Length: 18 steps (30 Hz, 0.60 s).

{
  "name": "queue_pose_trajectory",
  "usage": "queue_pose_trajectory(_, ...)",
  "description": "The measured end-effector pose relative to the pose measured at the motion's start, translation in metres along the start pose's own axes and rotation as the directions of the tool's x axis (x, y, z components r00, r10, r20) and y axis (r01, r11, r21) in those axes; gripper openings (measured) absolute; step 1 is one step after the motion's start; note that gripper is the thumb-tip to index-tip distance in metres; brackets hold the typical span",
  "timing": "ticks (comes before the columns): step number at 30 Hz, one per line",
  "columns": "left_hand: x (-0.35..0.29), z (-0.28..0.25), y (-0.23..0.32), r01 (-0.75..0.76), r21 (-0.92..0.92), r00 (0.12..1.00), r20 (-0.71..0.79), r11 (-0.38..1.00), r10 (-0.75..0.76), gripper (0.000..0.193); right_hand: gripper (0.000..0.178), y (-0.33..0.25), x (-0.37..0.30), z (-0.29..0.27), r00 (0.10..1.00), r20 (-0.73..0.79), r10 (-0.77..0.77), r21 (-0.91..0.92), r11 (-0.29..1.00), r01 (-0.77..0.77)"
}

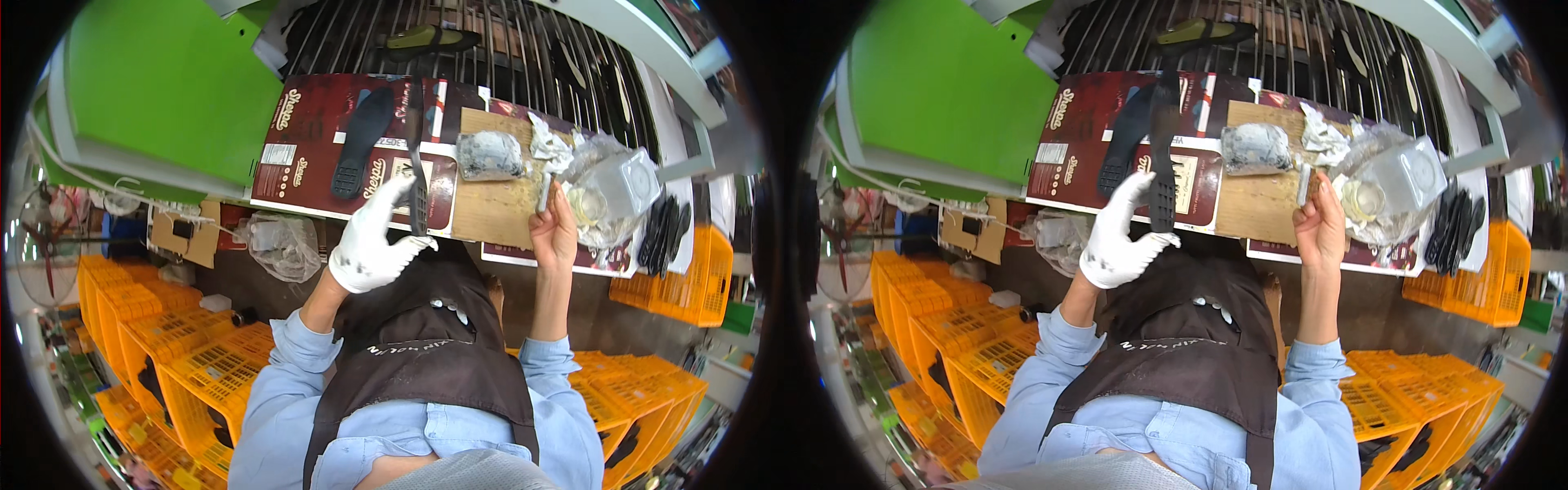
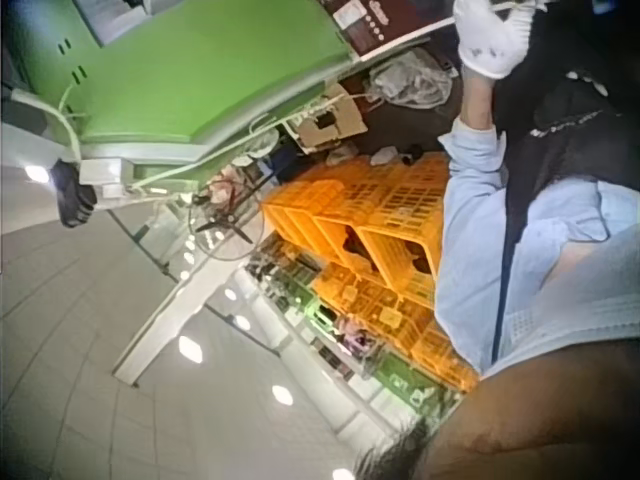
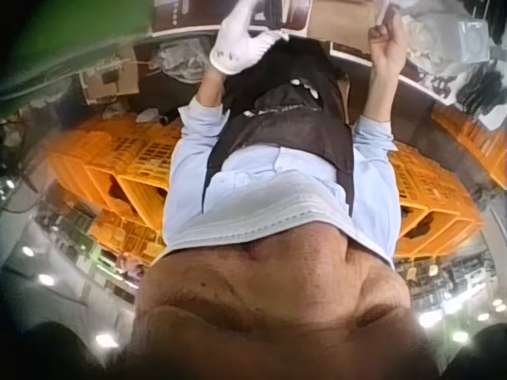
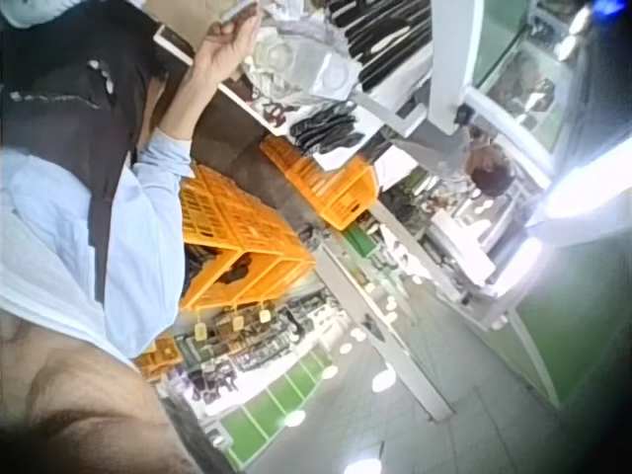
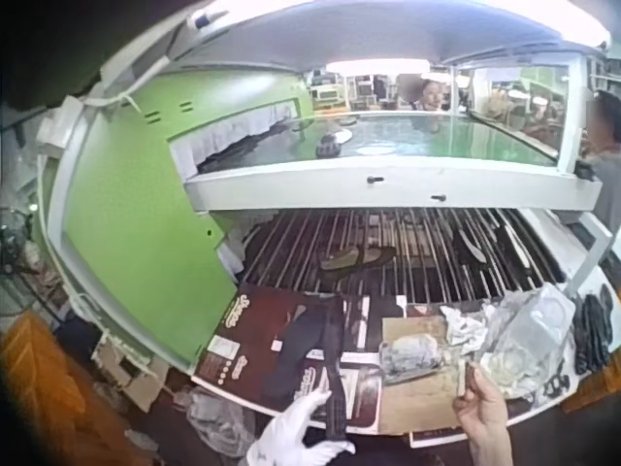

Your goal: The recorder applies a liquid substance, likely adhesive, to shoe soles using a brush at a manufacturing station.

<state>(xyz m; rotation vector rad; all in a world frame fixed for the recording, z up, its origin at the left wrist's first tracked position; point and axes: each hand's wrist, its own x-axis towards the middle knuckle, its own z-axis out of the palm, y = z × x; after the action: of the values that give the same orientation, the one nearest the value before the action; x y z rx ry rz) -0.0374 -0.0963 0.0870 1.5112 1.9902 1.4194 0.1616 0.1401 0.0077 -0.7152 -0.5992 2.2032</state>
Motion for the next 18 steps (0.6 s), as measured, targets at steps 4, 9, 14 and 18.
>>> queue_pose_trajectory(4, -0.001, -0.005, -0.004, -0.122, 0.323, 0.992, 0.035, 0.938, 0.117, 0.07, 0.023, 0.002, -0.001, 0.004, 0.999, 0.031, 0.02, 0.025, 0.999, -0.021)
queue_pose_trajectory(9, -0.001, -0.002, -0.006, -0.135, 0.443, 0.991, 0.054, 0.886, 0.124, 0.072, 0.025, 0.002, -0.002, 0.015, 1.0, 0.0, 0.029, 0.01, 1.0, -0.029)
queue_pose_trajectory(14, -0.003, 0.0, -0.008, 0.033, 0.059, 0.999, 0.008, 0.998, -0.034, 0.074, 0.025, 0.001, -0.001, 0.008, 0.999, 0.008, 0.052, -0.002, 0.999, -0.052)
queue_pose_trajectory(18, -0.003, 0.013, -0.012, 0.161, -0.699, 0.968, -0.026, 0.697, -0.25, 0.072, 0.029, -0.002, 0.001, 0.009, 0.997, 0.042, 0.061, 0.023, 0.998, -0.062)
